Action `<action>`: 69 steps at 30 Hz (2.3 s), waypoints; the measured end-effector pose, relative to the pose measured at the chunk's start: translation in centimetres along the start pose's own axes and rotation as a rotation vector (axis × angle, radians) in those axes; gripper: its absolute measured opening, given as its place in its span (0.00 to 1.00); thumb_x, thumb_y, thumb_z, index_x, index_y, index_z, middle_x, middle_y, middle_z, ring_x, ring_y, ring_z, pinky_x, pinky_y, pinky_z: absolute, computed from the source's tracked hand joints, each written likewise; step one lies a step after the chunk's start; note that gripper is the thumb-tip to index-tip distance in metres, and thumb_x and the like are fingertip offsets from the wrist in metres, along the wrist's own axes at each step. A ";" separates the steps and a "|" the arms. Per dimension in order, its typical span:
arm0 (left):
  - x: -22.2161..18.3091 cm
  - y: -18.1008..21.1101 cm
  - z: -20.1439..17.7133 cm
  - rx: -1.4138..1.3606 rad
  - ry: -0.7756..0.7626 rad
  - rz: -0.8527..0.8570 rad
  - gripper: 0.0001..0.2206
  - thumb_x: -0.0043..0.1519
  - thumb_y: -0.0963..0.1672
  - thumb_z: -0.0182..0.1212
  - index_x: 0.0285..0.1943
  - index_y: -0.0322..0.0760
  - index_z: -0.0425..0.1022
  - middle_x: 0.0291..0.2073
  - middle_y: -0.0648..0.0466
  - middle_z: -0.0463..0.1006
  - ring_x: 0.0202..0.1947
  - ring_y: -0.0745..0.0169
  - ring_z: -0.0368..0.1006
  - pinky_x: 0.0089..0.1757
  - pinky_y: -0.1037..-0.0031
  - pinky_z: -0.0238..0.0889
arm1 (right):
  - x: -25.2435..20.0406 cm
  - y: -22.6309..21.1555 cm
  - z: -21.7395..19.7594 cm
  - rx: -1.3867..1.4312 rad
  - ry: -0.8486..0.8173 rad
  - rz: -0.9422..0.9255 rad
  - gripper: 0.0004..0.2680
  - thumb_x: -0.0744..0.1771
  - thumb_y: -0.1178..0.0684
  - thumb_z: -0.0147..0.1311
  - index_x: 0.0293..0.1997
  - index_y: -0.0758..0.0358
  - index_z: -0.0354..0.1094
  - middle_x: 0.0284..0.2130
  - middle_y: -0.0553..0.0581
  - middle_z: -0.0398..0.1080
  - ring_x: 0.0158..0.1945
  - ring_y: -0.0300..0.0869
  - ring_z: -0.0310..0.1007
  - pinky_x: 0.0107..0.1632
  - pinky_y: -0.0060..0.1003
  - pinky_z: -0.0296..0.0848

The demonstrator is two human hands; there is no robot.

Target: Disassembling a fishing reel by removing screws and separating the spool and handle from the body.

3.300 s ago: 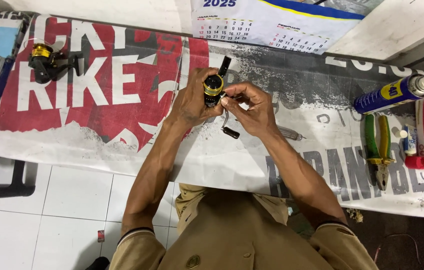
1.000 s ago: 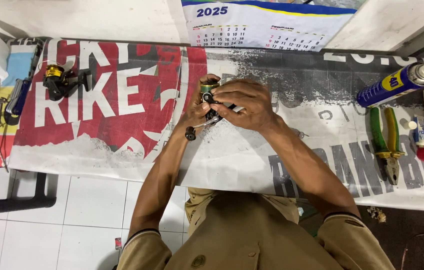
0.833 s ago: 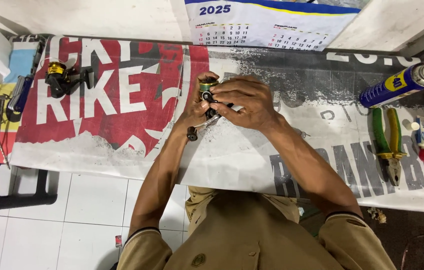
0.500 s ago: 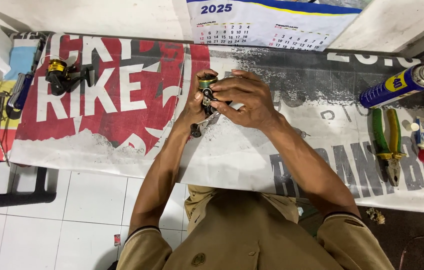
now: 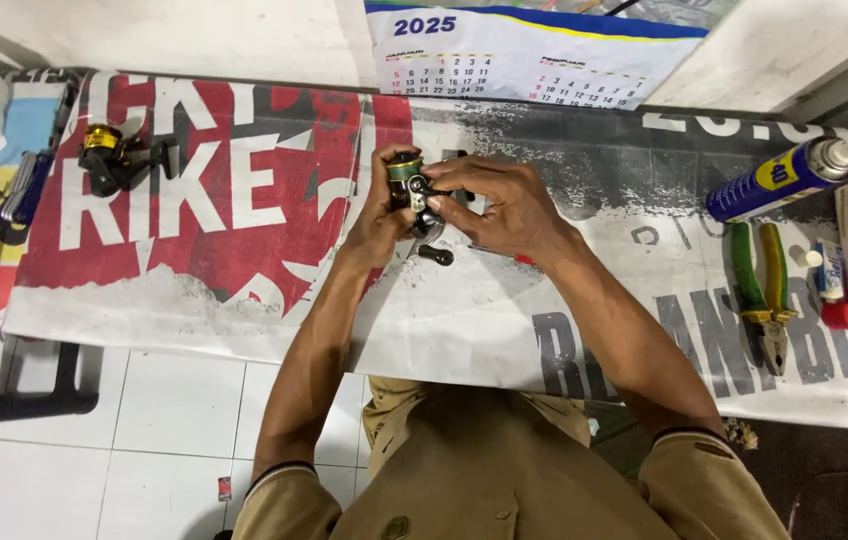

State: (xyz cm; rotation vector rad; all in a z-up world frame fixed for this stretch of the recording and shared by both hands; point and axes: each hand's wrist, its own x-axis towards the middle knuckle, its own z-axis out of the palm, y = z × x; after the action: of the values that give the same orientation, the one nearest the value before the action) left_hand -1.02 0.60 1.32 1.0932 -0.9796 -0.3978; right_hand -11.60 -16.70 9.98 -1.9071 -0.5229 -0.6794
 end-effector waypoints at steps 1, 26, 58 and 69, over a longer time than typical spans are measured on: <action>0.0 -0.2 -0.2 0.004 -0.001 0.005 0.36 0.60 0.56 0.59 0.71 0.36 0.49 0.49 0.43 0.66 0.49 0.50 0.66 0.51 0.60 0.64 | 0.1 0.0 0.3 0.000 0.001 -0.006 0.03 0.67 0.64 0.62 0.42 0.70 0.75 0.44 0.70 0.78 0.50 0.65 0.78 0.52 0.59 0.76; 0.6 0.4 -0.1 -0.059 0.063 0.034 0.33 0.56 0.55 0.66 0.61 0.36 0.56 0.43 0.52 0.67 0.44 0.65 0.65 0.45 0.72 0.62 | 1.6 -0.7 -0.1 0.077 -0.107 0.133 0.08 0.69 0.66 0.55 0.53 0.69 0.74 0.33 0.68 0.77 0.30 0.45 0.76 0.32 0.40 0.75; 1.0 -0.7 -0.8 0.098 0.087 -0.005 0.27 0.58 0.52 0.56 0.62 0.34 0.57 0.37 0.53 0.65 0.34 0.65 0.63 0.33 0.76 0.59 | 1.3 -1.3 0.3 -0.262 -0.141 0.024 0.02 0.66 0.64 0.63 0.39 0.67 0.75 0.29 0.63 0.77 0.34 0.53 0.81 0.38 0.41 0.80; 0.0 1.1 1.2 -0.254 0.044 -0.138 0.34 0.55 0.53 0.60 0.67 0.34 0.57 0.40 0.51 0.67 0.37 0.64 0.64 0.36 0.75 0.60 | 0.3 1.3 -0.4 -0.268 0.035 0.004 0.06 0.66 0.67 0.58 0.44 0.66 0.75 0.30 0.61 0.78 0.32 0.51 0.80 0.32 0.41 0.79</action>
State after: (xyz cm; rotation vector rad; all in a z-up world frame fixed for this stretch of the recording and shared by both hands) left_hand -2.23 0.47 2.43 0.9364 -0.7925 -0.5921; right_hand -10.66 -17.59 9.47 -2.1398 -0.4224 -0.8122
